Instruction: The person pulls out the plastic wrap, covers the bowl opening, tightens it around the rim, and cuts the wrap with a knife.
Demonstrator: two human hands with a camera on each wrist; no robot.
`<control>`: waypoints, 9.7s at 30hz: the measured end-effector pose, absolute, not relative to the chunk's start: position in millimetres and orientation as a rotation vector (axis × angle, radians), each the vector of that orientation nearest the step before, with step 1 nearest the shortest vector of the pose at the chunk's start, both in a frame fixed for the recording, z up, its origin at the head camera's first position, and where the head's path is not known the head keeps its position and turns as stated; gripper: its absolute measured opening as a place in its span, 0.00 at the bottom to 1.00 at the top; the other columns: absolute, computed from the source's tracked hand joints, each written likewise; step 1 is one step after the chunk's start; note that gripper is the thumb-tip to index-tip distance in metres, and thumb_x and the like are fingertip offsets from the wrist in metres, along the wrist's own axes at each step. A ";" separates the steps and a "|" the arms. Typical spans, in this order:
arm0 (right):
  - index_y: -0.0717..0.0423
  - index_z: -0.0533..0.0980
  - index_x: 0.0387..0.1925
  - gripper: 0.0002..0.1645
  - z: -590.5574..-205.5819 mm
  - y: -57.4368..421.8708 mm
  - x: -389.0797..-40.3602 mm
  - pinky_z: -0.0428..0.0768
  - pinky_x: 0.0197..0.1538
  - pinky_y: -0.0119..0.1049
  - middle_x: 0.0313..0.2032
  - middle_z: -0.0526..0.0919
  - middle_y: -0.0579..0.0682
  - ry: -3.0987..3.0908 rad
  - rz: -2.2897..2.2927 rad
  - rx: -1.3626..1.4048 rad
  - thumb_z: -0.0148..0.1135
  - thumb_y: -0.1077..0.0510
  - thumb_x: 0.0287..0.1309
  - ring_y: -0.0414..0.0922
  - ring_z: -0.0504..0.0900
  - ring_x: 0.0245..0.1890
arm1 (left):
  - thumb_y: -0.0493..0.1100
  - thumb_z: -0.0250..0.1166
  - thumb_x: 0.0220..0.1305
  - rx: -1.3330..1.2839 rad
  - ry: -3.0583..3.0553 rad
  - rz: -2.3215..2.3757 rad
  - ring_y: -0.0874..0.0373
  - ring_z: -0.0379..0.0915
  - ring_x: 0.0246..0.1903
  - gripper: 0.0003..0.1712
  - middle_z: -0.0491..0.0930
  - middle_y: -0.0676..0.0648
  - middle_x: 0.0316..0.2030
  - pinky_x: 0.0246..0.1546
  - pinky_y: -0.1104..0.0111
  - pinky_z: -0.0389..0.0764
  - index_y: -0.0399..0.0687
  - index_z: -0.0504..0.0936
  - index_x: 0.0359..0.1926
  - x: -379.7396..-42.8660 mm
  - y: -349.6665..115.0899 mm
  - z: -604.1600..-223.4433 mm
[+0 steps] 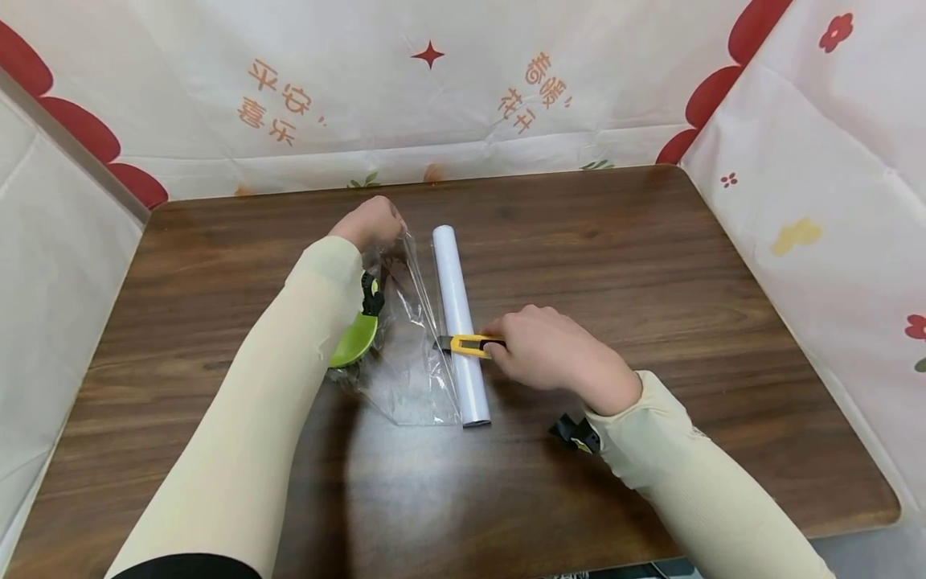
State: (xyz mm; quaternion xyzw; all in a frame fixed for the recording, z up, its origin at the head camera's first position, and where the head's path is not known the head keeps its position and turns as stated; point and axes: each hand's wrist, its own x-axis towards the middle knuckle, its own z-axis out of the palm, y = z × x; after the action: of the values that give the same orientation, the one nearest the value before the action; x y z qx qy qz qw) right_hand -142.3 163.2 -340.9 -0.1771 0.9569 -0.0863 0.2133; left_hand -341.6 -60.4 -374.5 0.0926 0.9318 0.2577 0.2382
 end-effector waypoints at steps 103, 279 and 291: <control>0.41 0.77 0.46 0.14 -338.4 180.0 -85.4 0.62 0.16 0.33 0.16 0.70 0.39 2.605 -0.211 -0.572 0.51 0.47 0.61 0.38 0.62 0.13 | 0.43 0.42 0.69 0.239 2.614 0.584 0.57 0.63 0.26 0.18 0.72 0.46 0.33 0.27 0.67 0.68 0.41 0.76 0.44 -339.9 -76.3 -366.8; 0.57 0.59 0.57 0.28 -421.5 216.0 -177.5 0.77 0.20 0.36 0.33 0.67 0.58 2.185 -2.169 -0.428 0.29 0.76 0.57 0.47 0.71 0.22 | 0.45 0.56 0.64 -0.191 1.850 2.358 0.63 0.75 0.37 0.09 0.79 0.52 0.37 0.35 0.77 0.77 0.46 0.77 0.41 -223.4 -176.5 -453.4; 0.58 0.61 0.52 0.16 -431.3 241.4 -196.8 0.81 0.33 0.28 0.43 0.77 0.50 2.428 -2.169 0.091 0.48 0.61 0.64 0.43 0.78 0.38 | 0.43 0.56 0.64 -0.125 1.867 2.324 0.65 0.75 0.26 0.11 0.78 0.53 0.33 0.26 0.76 0.78 0.46 0.78 0.45 -219.8 -172.6 -459.5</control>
State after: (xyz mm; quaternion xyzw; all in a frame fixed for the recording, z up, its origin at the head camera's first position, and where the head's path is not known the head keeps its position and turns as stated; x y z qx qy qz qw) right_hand -196.8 241.4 -431.3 0.0278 0.7442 -0.6649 -0.0578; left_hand -219.8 -172.6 -459.5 -0.0416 0.6238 0.7765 0.0790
